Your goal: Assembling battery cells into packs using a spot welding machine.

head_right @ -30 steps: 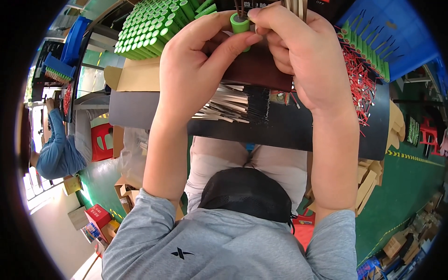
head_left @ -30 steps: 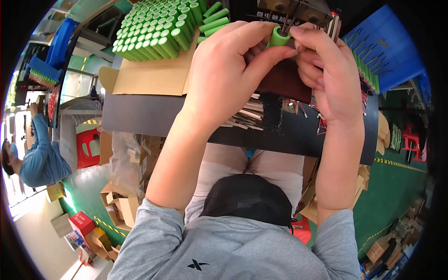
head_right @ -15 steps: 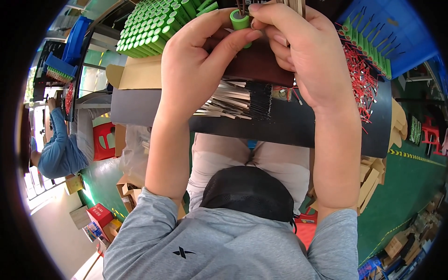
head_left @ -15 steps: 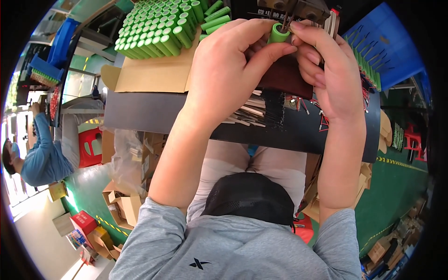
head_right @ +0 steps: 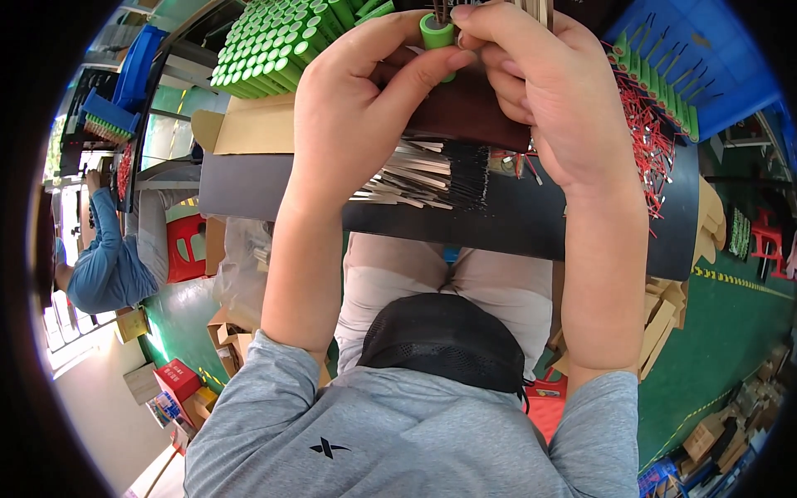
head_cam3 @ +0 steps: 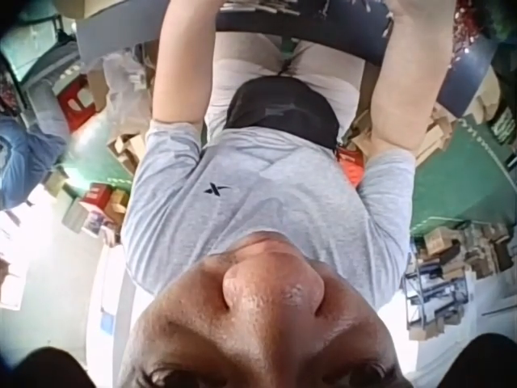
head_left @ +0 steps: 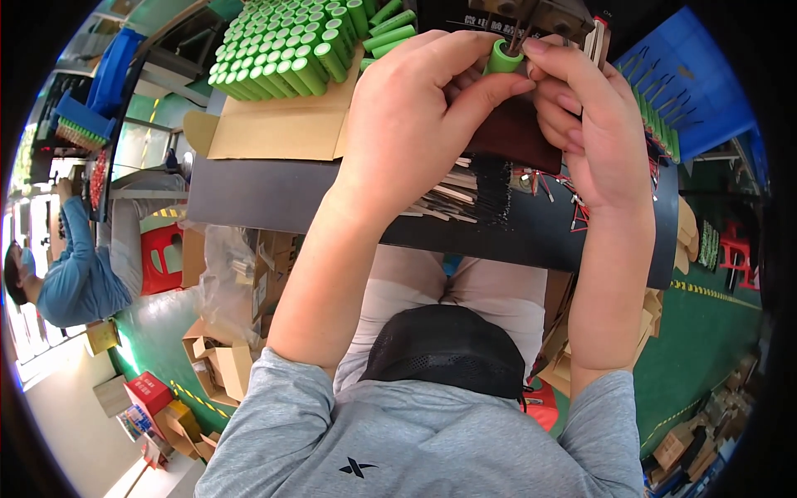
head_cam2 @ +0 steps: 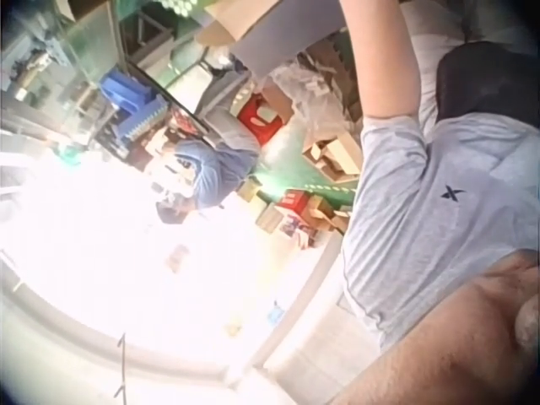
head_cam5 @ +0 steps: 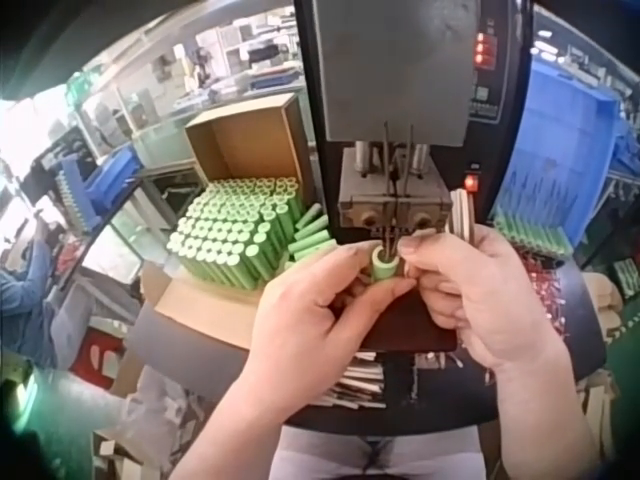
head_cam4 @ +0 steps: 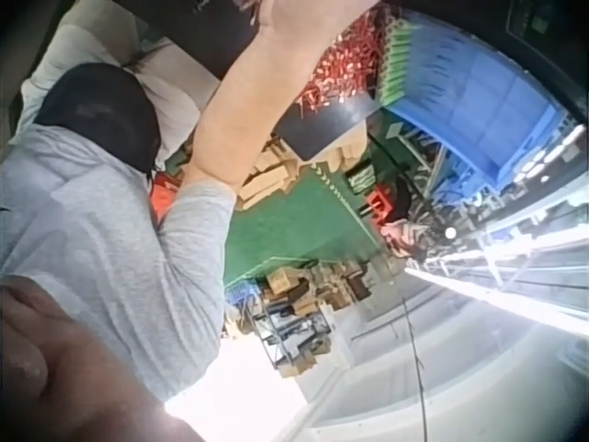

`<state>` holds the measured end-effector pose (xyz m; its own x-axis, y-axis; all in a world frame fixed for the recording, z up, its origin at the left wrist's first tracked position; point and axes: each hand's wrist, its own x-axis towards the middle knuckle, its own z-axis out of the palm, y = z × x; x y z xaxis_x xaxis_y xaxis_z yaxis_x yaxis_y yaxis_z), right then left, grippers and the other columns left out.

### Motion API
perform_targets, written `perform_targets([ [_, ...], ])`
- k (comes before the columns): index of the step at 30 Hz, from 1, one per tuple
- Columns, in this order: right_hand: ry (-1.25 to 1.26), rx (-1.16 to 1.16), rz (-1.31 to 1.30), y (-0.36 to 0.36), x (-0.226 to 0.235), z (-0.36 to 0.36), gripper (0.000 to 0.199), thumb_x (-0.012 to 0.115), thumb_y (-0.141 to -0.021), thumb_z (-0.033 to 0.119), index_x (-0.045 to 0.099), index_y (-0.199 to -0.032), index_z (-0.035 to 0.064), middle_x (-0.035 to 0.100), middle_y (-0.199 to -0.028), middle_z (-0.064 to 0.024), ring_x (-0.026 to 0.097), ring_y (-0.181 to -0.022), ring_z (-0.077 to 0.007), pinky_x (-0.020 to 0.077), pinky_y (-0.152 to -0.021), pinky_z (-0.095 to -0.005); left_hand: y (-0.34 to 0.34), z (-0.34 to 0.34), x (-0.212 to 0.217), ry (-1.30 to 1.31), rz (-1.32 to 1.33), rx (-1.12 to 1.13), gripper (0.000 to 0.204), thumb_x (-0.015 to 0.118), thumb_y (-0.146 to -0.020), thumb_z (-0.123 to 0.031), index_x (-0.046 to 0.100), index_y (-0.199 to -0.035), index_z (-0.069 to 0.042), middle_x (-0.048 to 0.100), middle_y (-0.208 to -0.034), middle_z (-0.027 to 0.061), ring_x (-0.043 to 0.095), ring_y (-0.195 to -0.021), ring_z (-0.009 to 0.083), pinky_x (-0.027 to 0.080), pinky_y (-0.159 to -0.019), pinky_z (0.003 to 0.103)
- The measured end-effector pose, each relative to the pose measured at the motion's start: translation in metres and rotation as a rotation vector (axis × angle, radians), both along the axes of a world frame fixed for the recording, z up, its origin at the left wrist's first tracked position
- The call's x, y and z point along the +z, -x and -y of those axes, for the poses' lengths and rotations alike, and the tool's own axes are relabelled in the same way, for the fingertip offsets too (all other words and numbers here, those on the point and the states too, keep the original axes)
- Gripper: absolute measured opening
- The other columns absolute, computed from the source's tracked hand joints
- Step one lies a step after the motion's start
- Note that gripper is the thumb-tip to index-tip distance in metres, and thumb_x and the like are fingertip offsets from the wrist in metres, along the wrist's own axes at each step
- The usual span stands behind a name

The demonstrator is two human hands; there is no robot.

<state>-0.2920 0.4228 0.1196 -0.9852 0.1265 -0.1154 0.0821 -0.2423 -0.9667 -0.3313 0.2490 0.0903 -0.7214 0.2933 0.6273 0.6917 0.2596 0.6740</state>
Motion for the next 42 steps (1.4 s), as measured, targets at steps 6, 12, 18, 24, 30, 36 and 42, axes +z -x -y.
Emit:
perform_targets([
  [6, 0.017, -0.01, -0.002, 0.0, -0.001, -0.001, 0.016, 0.067, -0.099, 0.021, 0.065, -0.095, 0.0059, 0.042, -0.063, 0.0093, 0.03, -0.046, -0.0005, 0.0203, -0.044, -0.0213, 0.0, -0.001, -0.002, -0.012, -0.021, 0.007, 0.031, 0.085, -0.084, -0.024, 0.074, -0.102, -0.002, 0.064, -0.077, 0.0092, 0.063, -0.066, 0.0244, 0.05, -0.062, 0.036],
  [12, 0.031, -0.009, -0.002, -0.001, -0.001, -0.002, 0.016, 0.067, -0.099, 0.02, 0.066, -0.099, 0.0043, 0.045, -0.065, 0.0073, 0.033, -0.046, -0.0007, 0.0217, -0.043, -0.0211, 0.001, -0.001, -0.003, -0.023, -0.044, 0.019, 0.031, 0.085, -0.083, -0.024, 0.074, -0.102, -0.002, 0.064, -0.077, 0.0089, 0.063, -0.066, 0.0243, 0.05, -0.062, 0.035],
  [18, 0.002, -0.033, -0.011, -0.003, -0.001, 0.0, 0.017, 0.067, -0.099, 0.021, 0.067, -0.1, 0.0036, 0.047, -0.066, 0.006, 0.033, -0.046, -0.0009, 0.0226, -0.043, -0.0209, 0.001, 0.0, -0.007, 0.01, 0.039, 0.007, 0.029, 0.084, -0.086, -0.019, 0.073, -0.106, 0.0, 0.068, -0.081, 0.0071, 0.065, -0.071, 0.018, 0.052, -0.066, 0.03],
  [24, 0.021, -0.046, -0.028, -0.006, -0.002, 0.001, 0.018, 0.067, -0.1, 0.021, 0.066, -0.1, 0.0034, 0.051, -0.073, 0.0035, 0.035, -0.049, -0.001, 0.0238, -0.045, -0.0206, -0.001, 0.001, -0.005, 0.056, 0.045, 0.011, 0.027, 0.082, -0.09, -0.014, 0.073, -0.11, 0.001, 0.072, -0.086, 0.0051, 0.068, -0.075, 0.012, 0.053, -0.07, 0.026],
  [30, -0.023, -0.174, -0.092, -0.008, -0.01, 0.001, 0.018, 0.064, -0.104, 0.022, 0.064, -0.103, 0.0045, 0.056, -0.08, 0.0026, 0.036, -0.05, -0.0014, 0.0248, -0.047, -0.0213, -0.001, 0.001, -0.005, 0.042, 0.047, -0.004, 0.024, 0.081, -0.089, -0.012, 0.074, -0.108, 0.0, 0.072, -0.086, 0.0045, 0.068, -0.076, 0.0126, 0.053, -0.071, 0.026],
  [36, -0.185, -0.394, -0.238, -0.017, -0.014, -0.002, 0.017, 0.06, -0.107, 0.021, 0.061, -0.098, 0.0064, 0.056, -0.08, 0.0028, 0.036, -0.053, -0.0018, 0.025, -0.049, -0.0222, -0.002, 0.001, -0.003, 0.035, 0.051, -0.005, 0.022, 0.082, -0.088, -0.011, 0.075, -0.106, 0.0, 0.071, -0.085, 0.0045, 0.068, -0.075, 0.0133, 0.052, -0.07, 0.026],
  [42, -0.167, -0.603, -0.172, -0.04, -0.024, -0.025, 0.021, 0.06, -0.109, 0.024, 0.057, -0.094, 0.0097, 0.045, -0.07, 0.0059, 0.032, -0.052, -0.0009, 0.0212, -0.047, -0.0218, 0.0, 0.002, -0.005, 0.038, 0.074, -0.003, 0.022, 0.081, -0.088, -0.011, 0.075, -0.106, -0.001, 0.071, -0.085, 0.0036, 0.067, -0.074, 0.0124, 0.052, -0.069, 0.026],
])
